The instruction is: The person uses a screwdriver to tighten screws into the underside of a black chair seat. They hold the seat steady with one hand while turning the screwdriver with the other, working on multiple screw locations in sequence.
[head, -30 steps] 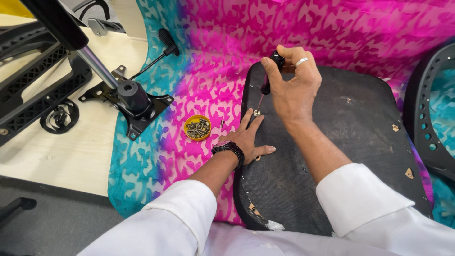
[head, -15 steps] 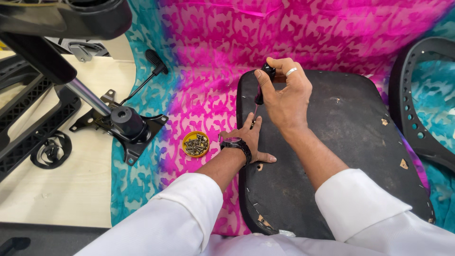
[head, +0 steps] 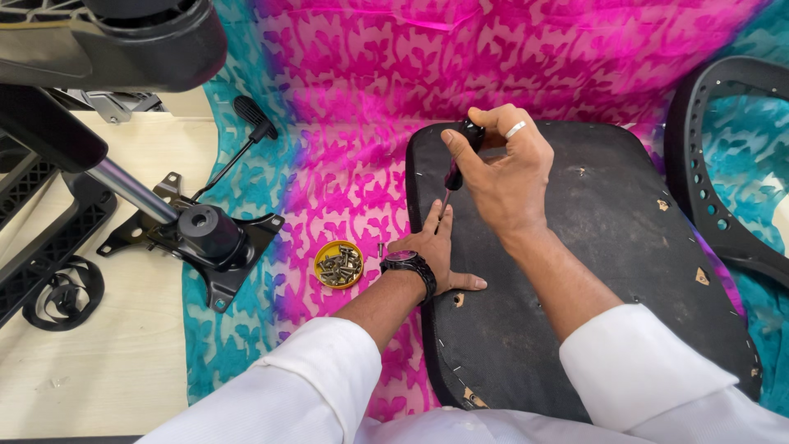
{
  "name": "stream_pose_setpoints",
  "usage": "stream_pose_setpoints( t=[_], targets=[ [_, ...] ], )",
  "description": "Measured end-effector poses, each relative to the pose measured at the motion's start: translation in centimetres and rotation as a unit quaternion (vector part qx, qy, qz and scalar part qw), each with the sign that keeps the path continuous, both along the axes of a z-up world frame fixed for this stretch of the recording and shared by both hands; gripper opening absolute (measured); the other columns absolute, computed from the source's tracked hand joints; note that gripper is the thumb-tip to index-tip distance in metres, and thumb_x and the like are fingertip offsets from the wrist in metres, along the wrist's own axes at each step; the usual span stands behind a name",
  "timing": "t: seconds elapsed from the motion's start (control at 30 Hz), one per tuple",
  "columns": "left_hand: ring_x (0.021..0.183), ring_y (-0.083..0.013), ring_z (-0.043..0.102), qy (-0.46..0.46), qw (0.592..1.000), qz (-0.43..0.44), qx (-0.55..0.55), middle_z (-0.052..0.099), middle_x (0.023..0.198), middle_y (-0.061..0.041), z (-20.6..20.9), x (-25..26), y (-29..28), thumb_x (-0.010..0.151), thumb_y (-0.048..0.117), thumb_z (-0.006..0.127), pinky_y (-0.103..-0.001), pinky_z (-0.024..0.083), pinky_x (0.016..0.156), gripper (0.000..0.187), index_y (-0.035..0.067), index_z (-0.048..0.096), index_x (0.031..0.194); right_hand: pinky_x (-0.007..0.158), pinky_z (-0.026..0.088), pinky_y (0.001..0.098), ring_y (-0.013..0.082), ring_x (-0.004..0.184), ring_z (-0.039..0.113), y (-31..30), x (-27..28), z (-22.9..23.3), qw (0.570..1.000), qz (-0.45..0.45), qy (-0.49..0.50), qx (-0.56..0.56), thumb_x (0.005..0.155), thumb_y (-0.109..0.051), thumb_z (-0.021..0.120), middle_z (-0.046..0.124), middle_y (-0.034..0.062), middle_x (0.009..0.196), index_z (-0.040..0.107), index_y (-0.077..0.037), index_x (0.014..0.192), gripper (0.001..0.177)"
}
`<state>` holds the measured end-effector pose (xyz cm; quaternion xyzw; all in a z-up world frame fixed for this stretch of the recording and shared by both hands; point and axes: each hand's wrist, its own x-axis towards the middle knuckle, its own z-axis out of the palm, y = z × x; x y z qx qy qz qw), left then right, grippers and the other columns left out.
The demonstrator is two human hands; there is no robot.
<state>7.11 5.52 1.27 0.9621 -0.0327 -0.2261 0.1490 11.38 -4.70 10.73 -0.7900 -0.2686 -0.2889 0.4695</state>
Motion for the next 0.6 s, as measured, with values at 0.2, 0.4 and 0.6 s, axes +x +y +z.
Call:
stream_pose_setpoints(
  t=[0.2,0.4,0.6],
  targets=[
    [0.142,-0.0343,0.046,-0.013,1.000,0.008,-0.015,-0.007,0.173,-0.011,-0.5,-0.1,0.1,0.054,0.091,0.071,-0.050,0.056,0.100,0.155,0.010,-0.003,0.164,0.067,0.062,0.0227,0.0115,0.084,0.071,0.1,-0.5,0.2,1.000,0.022,-0.018,0.003,0.096,-0.010,0.085,0.068,0.0084,0.099,0.068,0.002,0.107,0.024],
    [0.139,-0.0334,0.049,-0.015,0.999,0.015,-0.029,-0.005,0.173,-0.011,-0.6,-0.2,0.1,0.053,0.089,0.072,-0.047,0.059,0.095,0.155,0.011,-0.002,0.164,0.067,0.061,0.0221,0.0115,0.085,0.072,-0.5,0.3,0.6,1.000,0.016,0.000,-0.024,0.096,-0.012,0.085,0.071,0.0074,0.095,0.068,0.001,0.108,0.024],
    [0.141,-0.0333,0.047,-0.023,0.999,0.011,-0.033,-0.006,0.172,-0.012,-0.8,-0.3,0.3,0.053,0.090,0.071,-0.046,0.058,0.096,0.155,0.011,-0.003,0.163,0.068,0.063,0.0213,0.0119,0.093,0.072,0.4,-0.1,0.3,0.996,0.059,0.071,0.010,0.099,-0.010,0.078,0.072,0.0066,0.099,0.067,-0.001,0.117,0.023]
  ],
)
